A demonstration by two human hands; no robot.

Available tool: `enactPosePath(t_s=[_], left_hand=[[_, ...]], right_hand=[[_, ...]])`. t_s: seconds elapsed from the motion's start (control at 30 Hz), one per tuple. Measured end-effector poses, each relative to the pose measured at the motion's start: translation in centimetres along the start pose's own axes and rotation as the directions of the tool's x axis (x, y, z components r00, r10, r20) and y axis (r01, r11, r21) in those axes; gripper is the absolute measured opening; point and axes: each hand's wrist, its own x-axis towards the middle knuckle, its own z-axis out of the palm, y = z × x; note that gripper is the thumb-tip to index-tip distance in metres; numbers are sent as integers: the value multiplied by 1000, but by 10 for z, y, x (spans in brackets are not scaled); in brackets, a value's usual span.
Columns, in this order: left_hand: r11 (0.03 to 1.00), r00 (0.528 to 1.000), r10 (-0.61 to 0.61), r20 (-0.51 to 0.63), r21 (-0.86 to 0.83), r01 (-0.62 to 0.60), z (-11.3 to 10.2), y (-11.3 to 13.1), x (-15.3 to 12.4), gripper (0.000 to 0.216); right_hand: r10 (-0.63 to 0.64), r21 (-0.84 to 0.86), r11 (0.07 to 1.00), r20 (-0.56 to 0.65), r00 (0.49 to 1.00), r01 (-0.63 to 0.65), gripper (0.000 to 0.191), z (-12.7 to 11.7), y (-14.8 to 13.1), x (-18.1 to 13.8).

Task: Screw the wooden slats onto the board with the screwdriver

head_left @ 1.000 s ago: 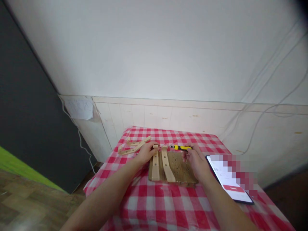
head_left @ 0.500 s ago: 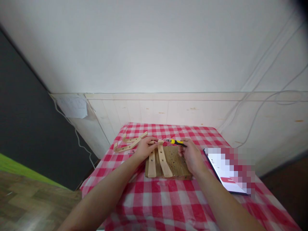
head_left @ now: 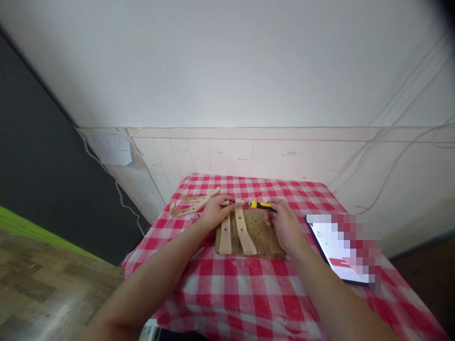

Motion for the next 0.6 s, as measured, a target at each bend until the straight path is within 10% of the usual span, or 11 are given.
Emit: enactPosePath(t_s=[0.37,0.6], left_hand=[[930,990,-51,-130,-367,0,-28,2,2,22],[975,993,-69,98,-203,88,-61,20,2,26]], right_hand=[[-22,-28,999,-35,999,21,7,-5,2,2],[-84,-206,975,22,996,87,16,-3,3,-4]])
